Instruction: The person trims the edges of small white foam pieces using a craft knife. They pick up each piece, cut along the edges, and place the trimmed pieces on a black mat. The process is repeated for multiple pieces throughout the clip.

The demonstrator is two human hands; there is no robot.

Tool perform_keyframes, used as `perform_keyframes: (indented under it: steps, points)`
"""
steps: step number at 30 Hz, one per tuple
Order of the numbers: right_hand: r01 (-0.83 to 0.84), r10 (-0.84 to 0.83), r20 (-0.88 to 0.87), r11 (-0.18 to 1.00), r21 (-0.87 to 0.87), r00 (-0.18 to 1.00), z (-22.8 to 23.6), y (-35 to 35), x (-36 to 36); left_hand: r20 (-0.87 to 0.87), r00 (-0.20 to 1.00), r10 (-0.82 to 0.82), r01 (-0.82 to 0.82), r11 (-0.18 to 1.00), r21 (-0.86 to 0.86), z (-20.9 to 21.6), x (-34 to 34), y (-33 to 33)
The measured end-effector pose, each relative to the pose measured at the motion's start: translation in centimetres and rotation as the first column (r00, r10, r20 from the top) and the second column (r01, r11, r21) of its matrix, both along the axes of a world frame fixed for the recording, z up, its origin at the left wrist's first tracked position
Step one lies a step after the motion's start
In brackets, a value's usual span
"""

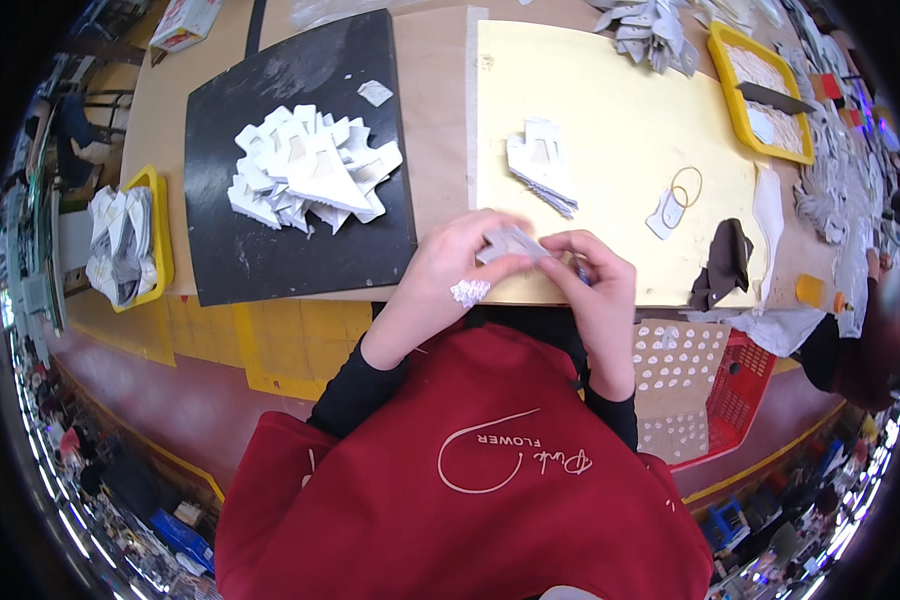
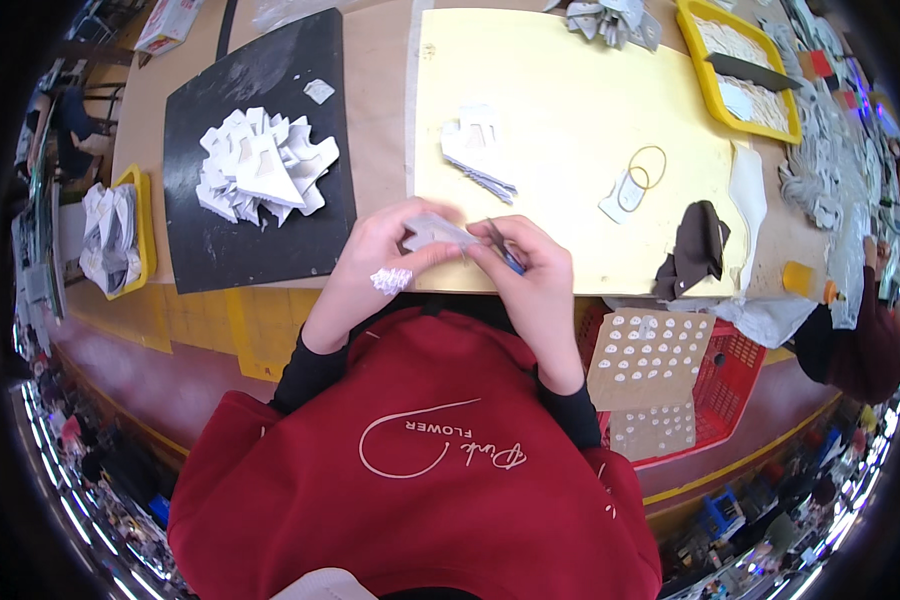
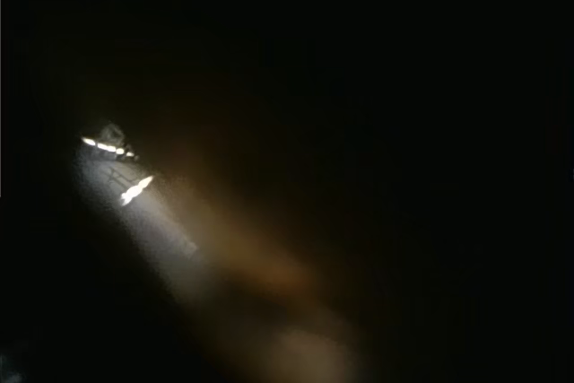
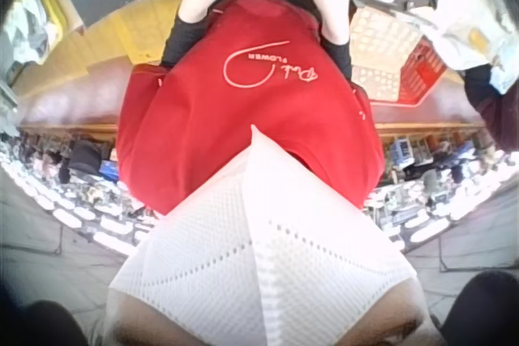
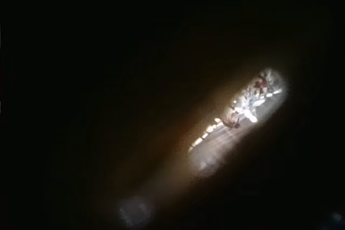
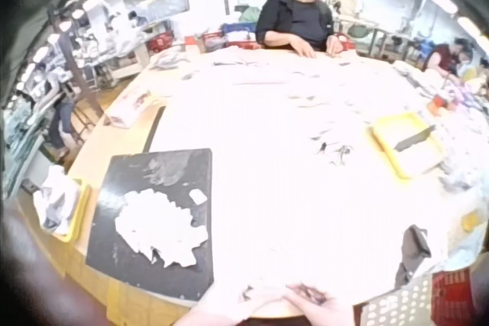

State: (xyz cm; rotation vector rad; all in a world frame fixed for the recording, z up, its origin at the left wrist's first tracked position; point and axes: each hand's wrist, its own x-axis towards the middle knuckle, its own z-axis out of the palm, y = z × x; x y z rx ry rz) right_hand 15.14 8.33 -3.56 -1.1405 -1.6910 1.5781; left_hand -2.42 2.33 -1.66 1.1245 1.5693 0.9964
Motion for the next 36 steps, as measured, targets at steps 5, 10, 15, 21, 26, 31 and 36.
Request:
perform_keyframes:
  steps: [5,10,15,21,26,31,36]
  points:
    - [-0.018,-0.142,-0.307,0.886,-0.463,0.941,2.7,0.1,0.9,0.596,0.803,0.005,0.064,0.993,-0.095,1.2,0.2,-0.7]
    - [-0.163,-0.345,-0.526,0.697,-0.698,0.777,2.2,-0.4,-1.0,0.758,0.652,-0.002,-0.045,0.998,0.041,1.0,0.7,-0.7]
    - [-0.172,-0.373,-0.518,0.661,-0.731,0.77,2.2,-1.1,-2.4,0.813,0.571,0.118,-0.16,0.987,-0.031,1.5,0.9,-1.0]
    - [-0.003,-0.119,-0.344,0.943,-0.334,0.931,3.5,-1.0,-2.6,0.832,0.522,0.187,-0.294,0.955,-0.03,1.4,1.0,-1.6]
    - [-0.009,-0.011,0.053,0.93,0.367,0.999,4.7,-0.9,-1.4,0.789,0.556,0.262,-0.424,0.906,-0.002,1.1,1.3,-0.9]
    - [-0.02,0.017,0.011,0.888,0.459,1.0,4.6,-1.1,-1.6,0.725,0.627,0.285,-0.449,0.892,0.038,1.3,1.9,-1.0]
    - [-0.009,0.031,-0.039,0.891,0.454,0.999,4.4,-1.1,-1.8,0.655,0.697,0.292,-0.458,0.884,0.093,1.5,1.9,-0.9]
